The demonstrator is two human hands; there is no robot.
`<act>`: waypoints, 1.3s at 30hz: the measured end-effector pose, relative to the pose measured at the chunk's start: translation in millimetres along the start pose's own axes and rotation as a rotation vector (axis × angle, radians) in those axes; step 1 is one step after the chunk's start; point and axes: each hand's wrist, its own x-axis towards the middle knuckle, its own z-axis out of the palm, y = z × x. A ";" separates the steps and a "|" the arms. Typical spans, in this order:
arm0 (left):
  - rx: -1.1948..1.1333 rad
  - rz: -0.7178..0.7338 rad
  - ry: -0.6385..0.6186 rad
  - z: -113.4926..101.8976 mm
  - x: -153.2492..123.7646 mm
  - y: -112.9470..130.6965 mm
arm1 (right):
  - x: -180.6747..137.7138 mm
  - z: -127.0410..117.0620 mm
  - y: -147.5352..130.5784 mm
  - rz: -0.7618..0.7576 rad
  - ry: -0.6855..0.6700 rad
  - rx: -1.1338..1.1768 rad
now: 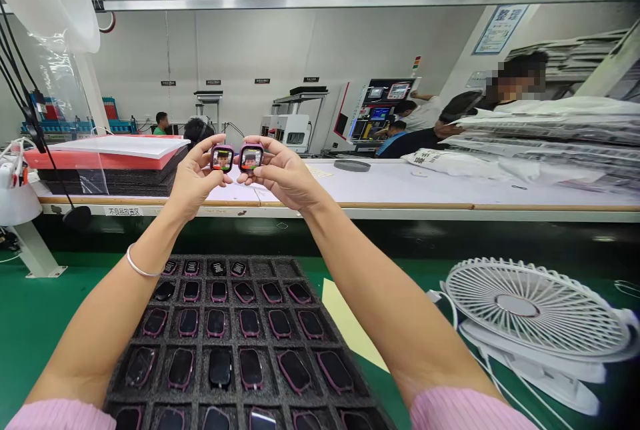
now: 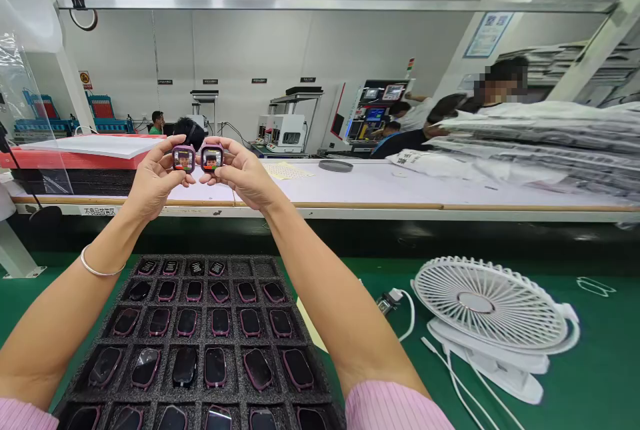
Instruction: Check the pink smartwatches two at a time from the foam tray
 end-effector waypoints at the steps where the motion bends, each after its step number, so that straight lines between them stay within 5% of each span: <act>1: 0.000 0.005 -0.004 0.4 1.3 1.7 | 0.8 0.3 -2.3 -0.003 0.006 0.002; 11: -0.009 0.051 0.012 7.0 0.9 17.8 | -0.4 6.1 -16.9 -0.035 0.007 0.003; 14: -0.008 -0.028 0.021 7.3 -24.1 7.3 | -22.7 11.2 2.4 0.022 0.034 0.061; 20: -0.060 -0.474 0.026 0.9 -112.4 -37.9 | -99.5 30.2 79.0 0.330 0.123 0.284; 24: -0.080 -0.647 0.072 -4.2 -152.1 -63.9 | -134.7 38.7 118.5 0.472 0.136 0.370; 39: -0.050 -0.750 0.094 -5.2 -171.3 -89.6 | -153.3 32.9 147.2 0.608 0.159 0.462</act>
